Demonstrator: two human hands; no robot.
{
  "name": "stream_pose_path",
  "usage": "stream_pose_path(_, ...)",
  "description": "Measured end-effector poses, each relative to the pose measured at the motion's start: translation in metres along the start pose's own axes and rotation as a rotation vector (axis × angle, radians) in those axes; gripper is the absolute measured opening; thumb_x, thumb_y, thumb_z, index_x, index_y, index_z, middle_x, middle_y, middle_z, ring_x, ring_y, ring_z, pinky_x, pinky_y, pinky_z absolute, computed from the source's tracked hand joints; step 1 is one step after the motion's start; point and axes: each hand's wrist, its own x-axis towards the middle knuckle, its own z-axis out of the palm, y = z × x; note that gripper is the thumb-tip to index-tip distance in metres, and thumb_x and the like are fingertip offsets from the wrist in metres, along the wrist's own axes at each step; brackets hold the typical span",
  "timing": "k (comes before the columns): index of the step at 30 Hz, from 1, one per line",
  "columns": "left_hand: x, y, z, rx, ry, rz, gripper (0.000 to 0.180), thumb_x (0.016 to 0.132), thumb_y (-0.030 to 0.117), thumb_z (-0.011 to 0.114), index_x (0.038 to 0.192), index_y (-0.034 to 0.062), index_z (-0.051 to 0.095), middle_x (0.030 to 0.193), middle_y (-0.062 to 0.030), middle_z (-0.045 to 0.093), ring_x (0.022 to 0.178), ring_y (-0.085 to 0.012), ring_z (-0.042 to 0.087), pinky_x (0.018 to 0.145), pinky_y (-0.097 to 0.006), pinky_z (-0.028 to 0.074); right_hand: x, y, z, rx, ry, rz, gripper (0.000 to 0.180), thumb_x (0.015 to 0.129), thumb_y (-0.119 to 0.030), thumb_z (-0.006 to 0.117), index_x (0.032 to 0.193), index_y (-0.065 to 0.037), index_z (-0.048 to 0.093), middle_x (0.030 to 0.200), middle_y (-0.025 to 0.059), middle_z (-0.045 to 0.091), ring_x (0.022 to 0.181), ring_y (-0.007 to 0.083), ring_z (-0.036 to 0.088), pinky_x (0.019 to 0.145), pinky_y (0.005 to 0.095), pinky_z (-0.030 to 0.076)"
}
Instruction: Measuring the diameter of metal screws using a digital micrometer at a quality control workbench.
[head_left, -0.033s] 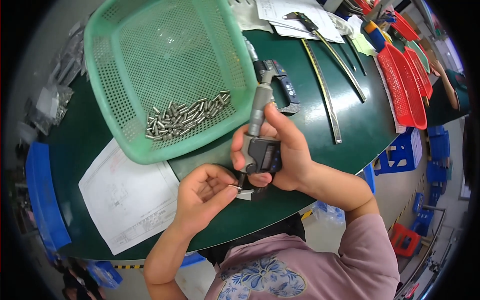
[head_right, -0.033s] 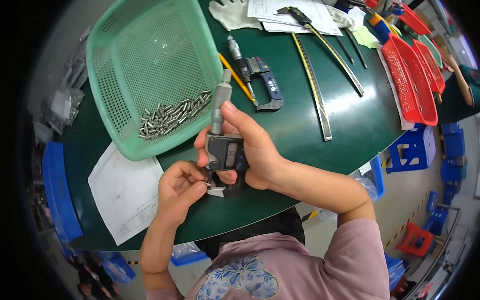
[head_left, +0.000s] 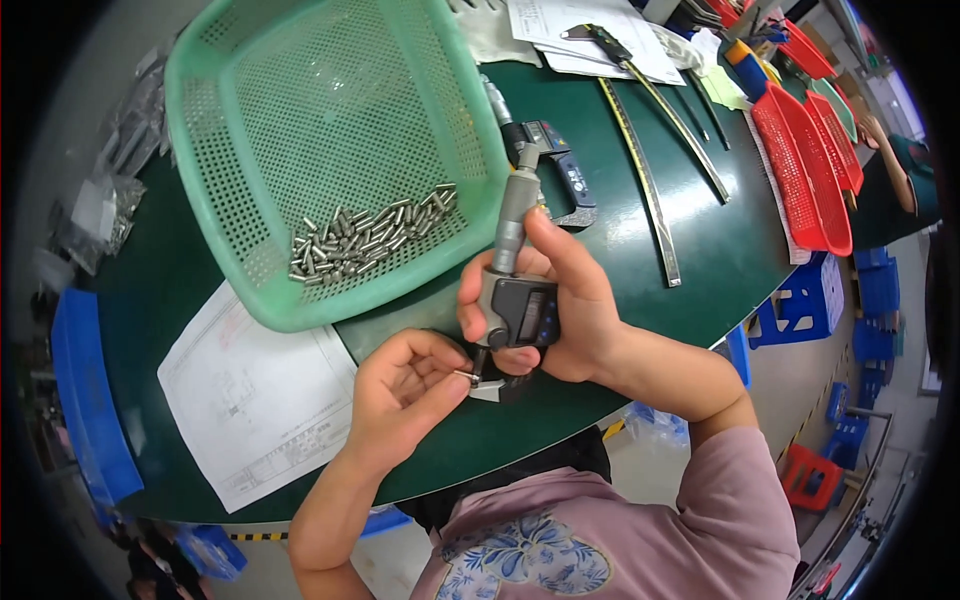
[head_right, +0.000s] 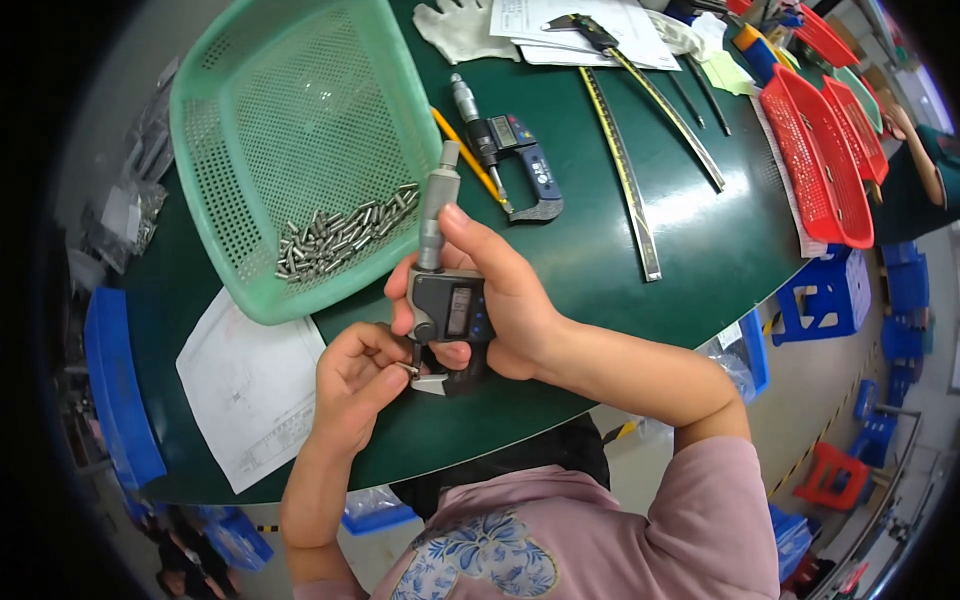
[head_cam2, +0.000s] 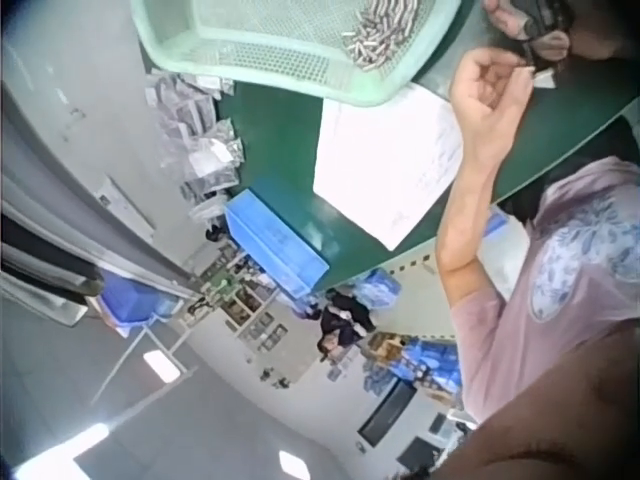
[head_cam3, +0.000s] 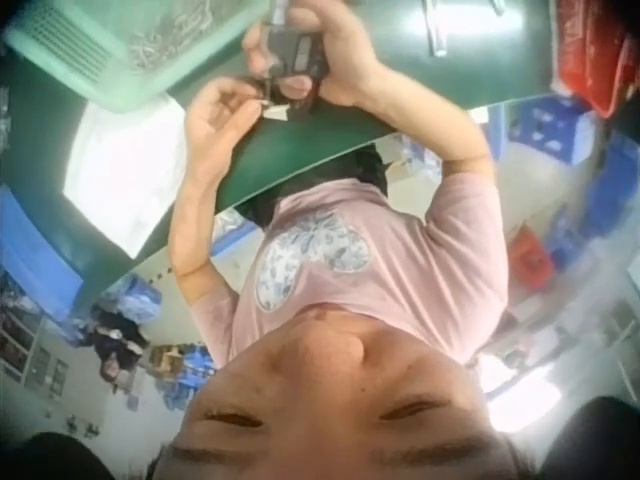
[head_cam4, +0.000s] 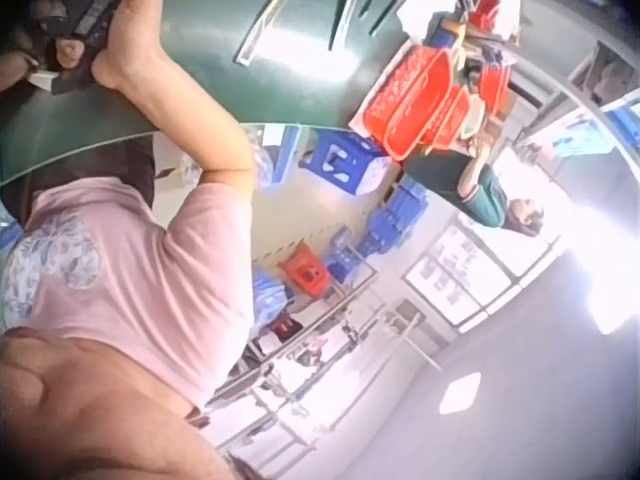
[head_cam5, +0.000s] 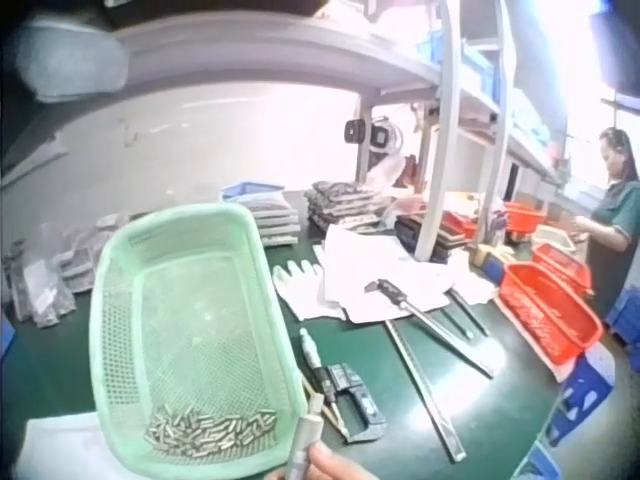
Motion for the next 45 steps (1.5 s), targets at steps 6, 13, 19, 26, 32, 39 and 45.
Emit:
stream_pose_path(6, 0.0002, 0.0035, 0.0034, 0.01, 0.003, -0.043, 0.015, 0.079, 0.003, 0.055, 0.091, -0.0013, 0.047, 0.089, -0.0064, 0.052, 0.081, -0.0098, 0.051, 0.072, -0.021, 0.043, -0.0029, -0.0018, 0.0047, 0.029, 0.013, -0.045, 0.058, 0.08, -0.058, 0.033, 0.082, -0.003, 0.052, 0.065, 0.0086, 0.055, 0.041, 0.0103, 0.043, 0.035, 0.0202, 0.033)
stream_pose_path(13, 0.0003, 0.0034, 0.0002, 0.058, 0.005, -0.037, 0.015, 0.078, 0.0, 0.055, 0.09, -0.0013, 0.047, 0.089, -0.0063, 0.053, 0.081, -0.0097, 0.052, 0.072, -0.021, 0.043, -0.0023, -0.0017, 0.0044, -0.02, 0.009, -0.041, 0.062, 0.081, -0.06, 0.027, 0.083, -0.003, 0.052, 0.066, 0.0083, 0.055, 0.04, 0.01, 0.042, 0.035, 0.0205, 0.032)
stream_pose_path(19, 0.0028, 0.0008, -0.0021, -0.008, -0.017, -0.011, 0.015, 0.076, -0.004, 0.055, 0.09, -0.0015, 0.048, 0.09, -0.0075, 0.054, 0.083, -0.0103, 0.052, 0.073, -0.021, 0.042, 0.0006, -0.0016, 0.0029, -0.006, 0.029, 0.003, 0.067, 0.081, -0.062, 0.02, 0.084, -0.003, 0.052, 0.069, 0.0118, 0.054, 0.04, 0.0131, 0.04, 0.035, 0.0224, 0.032)
stream_pose_path(26, 0.0025, 0.0001, -0.0025, -0.002, -0.041, 0.023, 0.015, 0.076, -0.005, 0.055, 0.089, -0.0019, 0.048, 0.09, -0.0082, 0.053, 0.083, -0.0103, 0.052, 0.072, -0.021, 0.042, -0.0011, -0.003, 0.0053, 0.051, 0.046, 0.005, 0.061, 0.082, -0.056, 0.026, 0.082, -0.002, 0.052, 0.066, 0.0093, 0.055, 0.04, 0.0117, 0.042, 0.035, 0.0211, 0.033)
stream_pose_path(32, 0.0015, 0.0012, -0.0008, 0.018, -0.032, 0.0, 0.015, 0.076, -0.005, 0.054, 0.088, -0.0016, 0.048, 0.09, -0.0078, 0.053, 0.083, -0.01, 0.051, 0.072, -0.021, 0.042, -0.0015, -0.0023, 0.0067, 0.01, 0.059, -0.022, 0.057, 0.08, -0.057, 0.033, 0.081, -0.003, 0.052, 0.065, 0.0089, 0.055, 0.04, 0.0104, 0.043, 0.035, 0.0203, 0.033)
stream_pose_path(39, 0.0012, 0.002, 0.0, -0.004, -0.007, -0.013, 0.016, 0.076, -0.004, 0.055, 0.088, 0.0, 0.047, 0.089, -0.0063, 0.052, 0.083, -0.0098, 0.05, 0.073, -0.022, 0.041, -0.0011, -0.0016, 0.0038, -0.041, 0.037, -0.009, 0.063, 0.078, -0.062, 0.03, 0.082, -0.004, 0.053, 0.067, 0.0108, 0.055, 0.044, 0.0122, 0.044, 0.036, 0.0217, 0.033)
stream_pose_path(45, 0.0015, 0.001, -0.0017, 0.015, -0.009, -0.009, 0.016, 0.076, -0.004, 0.056, 0.088, 0.0002, 0.047, 0.089, -0.0059, 0.052, 0.082, -0.01, 0.051, 0.073, -0.022, 0.041, -0.0002, 0.0001, 0.0033, -0.046, -0.002, -0.018, 0.062, 0.08, -0.061, 0.028, 0.082, -0.004, 0.053, 0.068, 0.0103, 0.055, 0.043, 0.0118, 0.043, 0.036, 0.0213, 0.033)
